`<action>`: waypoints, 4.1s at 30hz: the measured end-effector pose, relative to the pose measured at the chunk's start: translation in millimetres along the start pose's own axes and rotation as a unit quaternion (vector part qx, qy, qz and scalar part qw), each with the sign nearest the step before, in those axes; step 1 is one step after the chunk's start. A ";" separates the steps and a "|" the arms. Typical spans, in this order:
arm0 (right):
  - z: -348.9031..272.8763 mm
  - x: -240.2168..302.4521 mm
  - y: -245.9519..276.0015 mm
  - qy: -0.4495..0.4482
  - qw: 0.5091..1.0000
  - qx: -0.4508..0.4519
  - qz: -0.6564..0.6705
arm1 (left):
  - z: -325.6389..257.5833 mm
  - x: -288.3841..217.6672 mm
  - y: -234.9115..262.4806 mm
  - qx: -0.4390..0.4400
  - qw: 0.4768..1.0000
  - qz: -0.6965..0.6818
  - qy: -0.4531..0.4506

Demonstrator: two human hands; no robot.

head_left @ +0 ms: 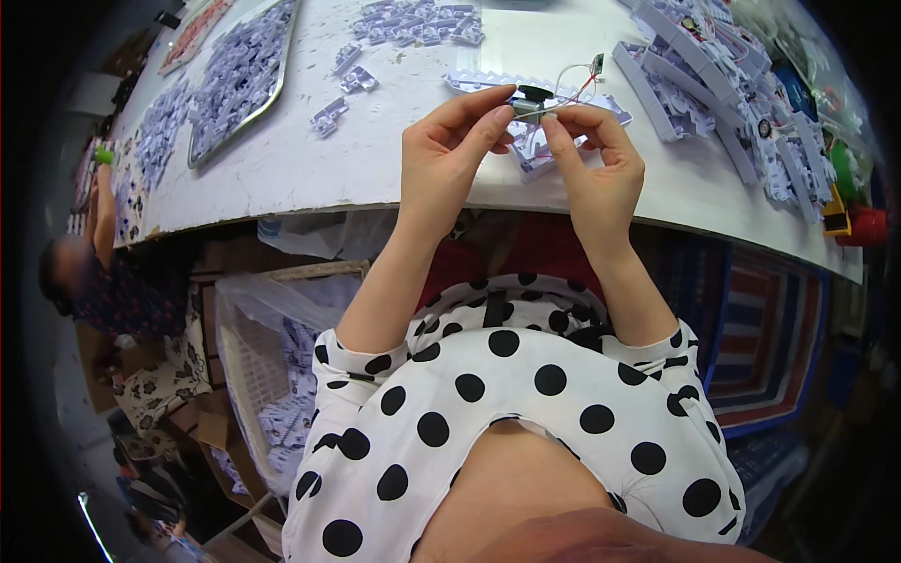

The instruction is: The recorder is assembling small white and purple plastic components, inserting a small electronic motor/unit with wires and a circuit board into the plastic housing.

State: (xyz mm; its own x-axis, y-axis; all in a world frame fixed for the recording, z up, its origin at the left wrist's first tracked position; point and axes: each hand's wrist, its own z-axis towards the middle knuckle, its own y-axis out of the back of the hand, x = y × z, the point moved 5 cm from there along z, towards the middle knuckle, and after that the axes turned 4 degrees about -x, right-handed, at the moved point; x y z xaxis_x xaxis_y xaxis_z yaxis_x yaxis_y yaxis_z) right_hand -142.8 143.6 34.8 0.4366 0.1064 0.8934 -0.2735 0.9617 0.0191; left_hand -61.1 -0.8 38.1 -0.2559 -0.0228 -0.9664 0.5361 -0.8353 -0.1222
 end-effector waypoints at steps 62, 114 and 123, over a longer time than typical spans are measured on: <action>9.6 49.5 -52.6 0.279 0.933 0.193 -0.122 | -44.9 -34.2 56.1 -0.064 0.989 0.103 -0.081; 89.7 -61.8 -14.8 -0.381 0.845 0.167 0.338 | 14.8 -2.6 157.0 -0.113 0.838 0.526 -0.097; 94.1 -21.1 -3.0 -0.303 0.880 0.160 0.329 | -12.8 -30.4 33.7 -0.035 0.864 0.423 -0.271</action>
State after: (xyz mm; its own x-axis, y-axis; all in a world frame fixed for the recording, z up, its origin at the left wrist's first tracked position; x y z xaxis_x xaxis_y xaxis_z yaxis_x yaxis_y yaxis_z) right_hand -231.8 114.7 58.2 -0.4174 0.3664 0.8316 -0.5654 0.6116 -0.5533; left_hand -25.0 -21.2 60.5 -0.0780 -0.8781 -0.4721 0.7583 -0.3596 0.5437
